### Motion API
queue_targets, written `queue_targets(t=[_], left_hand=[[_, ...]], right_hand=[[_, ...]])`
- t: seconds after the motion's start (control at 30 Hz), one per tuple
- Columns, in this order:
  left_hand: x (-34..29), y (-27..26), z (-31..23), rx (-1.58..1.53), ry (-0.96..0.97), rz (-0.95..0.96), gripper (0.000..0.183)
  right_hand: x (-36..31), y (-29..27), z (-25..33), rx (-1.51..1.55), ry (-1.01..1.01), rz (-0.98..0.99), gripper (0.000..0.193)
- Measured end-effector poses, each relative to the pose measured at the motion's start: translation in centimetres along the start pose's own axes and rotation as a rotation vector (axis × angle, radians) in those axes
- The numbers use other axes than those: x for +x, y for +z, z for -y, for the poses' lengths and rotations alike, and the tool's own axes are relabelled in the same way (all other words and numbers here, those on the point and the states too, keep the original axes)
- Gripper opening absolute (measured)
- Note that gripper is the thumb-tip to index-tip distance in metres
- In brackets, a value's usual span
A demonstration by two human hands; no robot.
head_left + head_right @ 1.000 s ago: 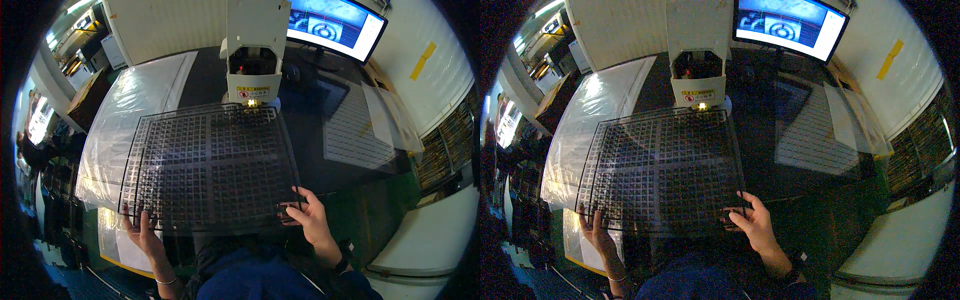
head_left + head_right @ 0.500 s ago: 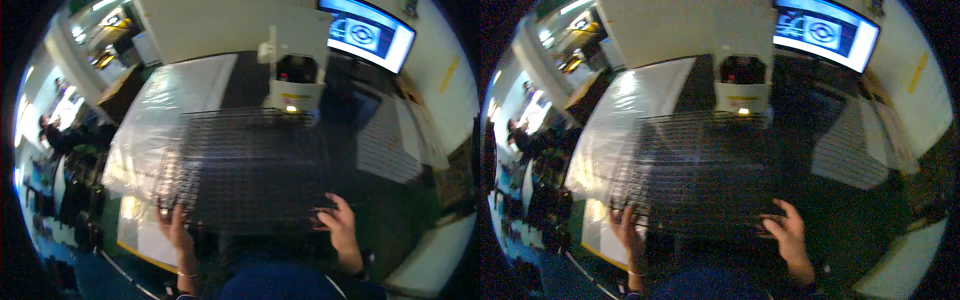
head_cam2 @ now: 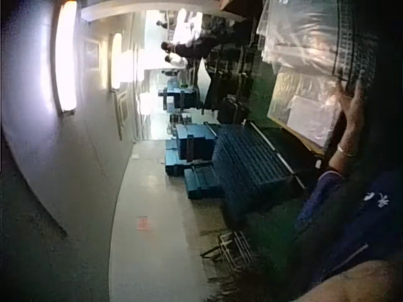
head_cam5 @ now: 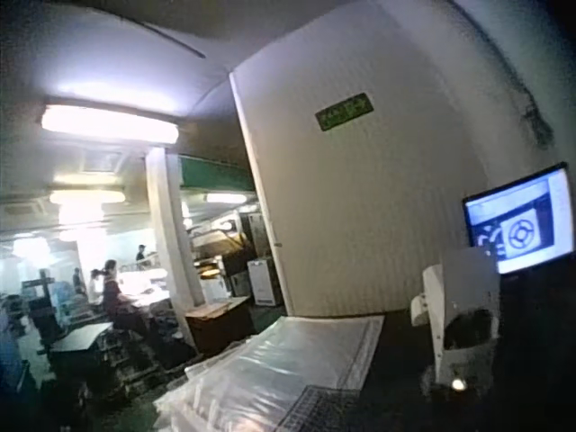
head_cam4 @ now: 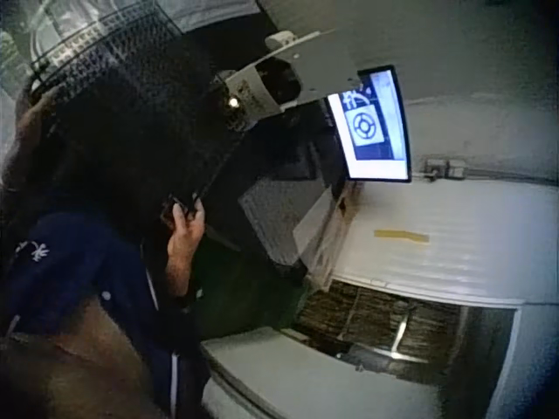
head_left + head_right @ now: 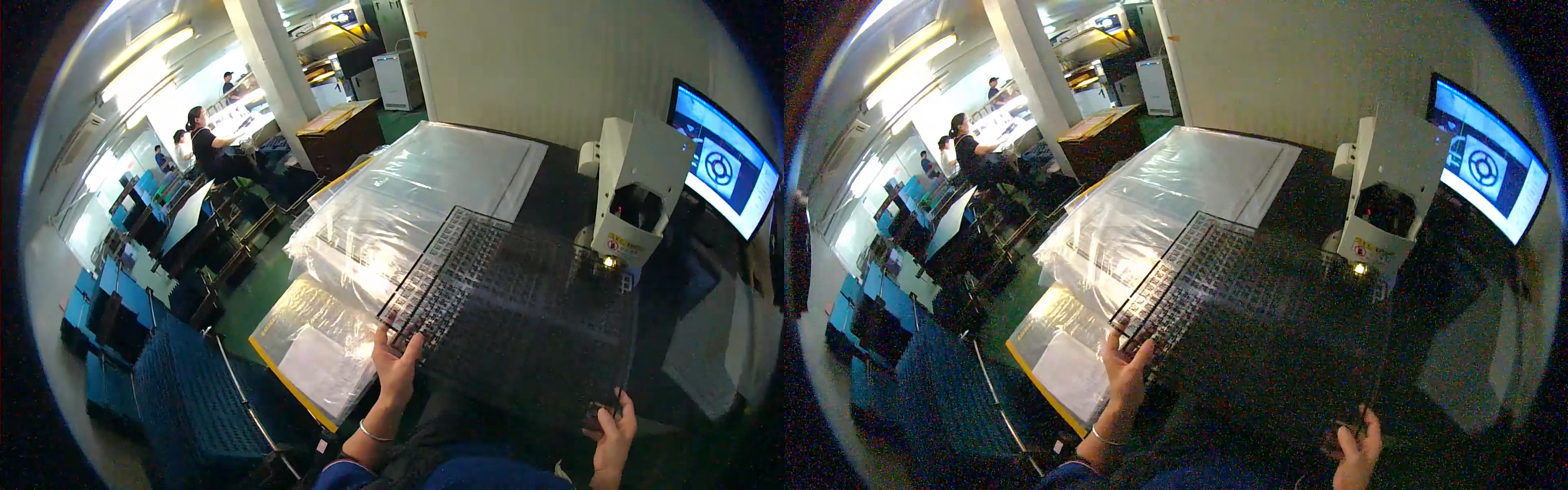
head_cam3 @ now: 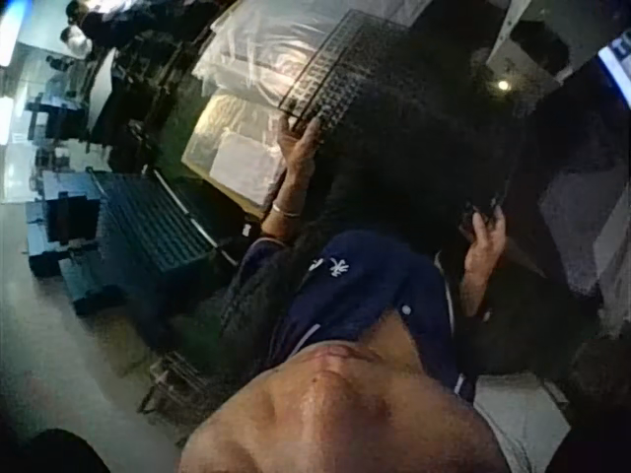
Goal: The recorder removes film sheets from a protective sleeve and inspects them using a magnifying device and a computer monitor.
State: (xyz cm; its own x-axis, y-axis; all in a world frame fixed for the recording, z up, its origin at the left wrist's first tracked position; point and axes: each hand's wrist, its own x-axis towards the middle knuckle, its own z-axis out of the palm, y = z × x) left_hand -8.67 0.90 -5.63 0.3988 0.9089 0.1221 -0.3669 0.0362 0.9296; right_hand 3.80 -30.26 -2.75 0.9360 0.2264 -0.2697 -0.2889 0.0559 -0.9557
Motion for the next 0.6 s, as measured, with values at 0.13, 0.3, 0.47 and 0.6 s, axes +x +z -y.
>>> queue_targets(t=[0.13,0.3,0.47,0.6], left_hand=[[0.4,-2.2,-1.2,0.080,-0.162,-0.048,0.048],[0.0,-7.1,-2.6,0.165,-0.148,-0.108,0.042],[-0.2,-6.3,-1.4,0.121,-0.047,-0.187,0.045],[-0.7,-5.7,-0.5,0.097,-0.008,-0.160,0.047]], right_hand=[[0.6,-0.7,1.1,0.050,0.243,0.279,0.048],[2.6,2.1,-1.2,-0.048,0.162,0.548,0.049],[3.9,2.5,-1.6,-0.316,-0.084,0.591,0.043],[3.0,1.5,-1.9,-0.228,-0.082,0.544,0.044]])
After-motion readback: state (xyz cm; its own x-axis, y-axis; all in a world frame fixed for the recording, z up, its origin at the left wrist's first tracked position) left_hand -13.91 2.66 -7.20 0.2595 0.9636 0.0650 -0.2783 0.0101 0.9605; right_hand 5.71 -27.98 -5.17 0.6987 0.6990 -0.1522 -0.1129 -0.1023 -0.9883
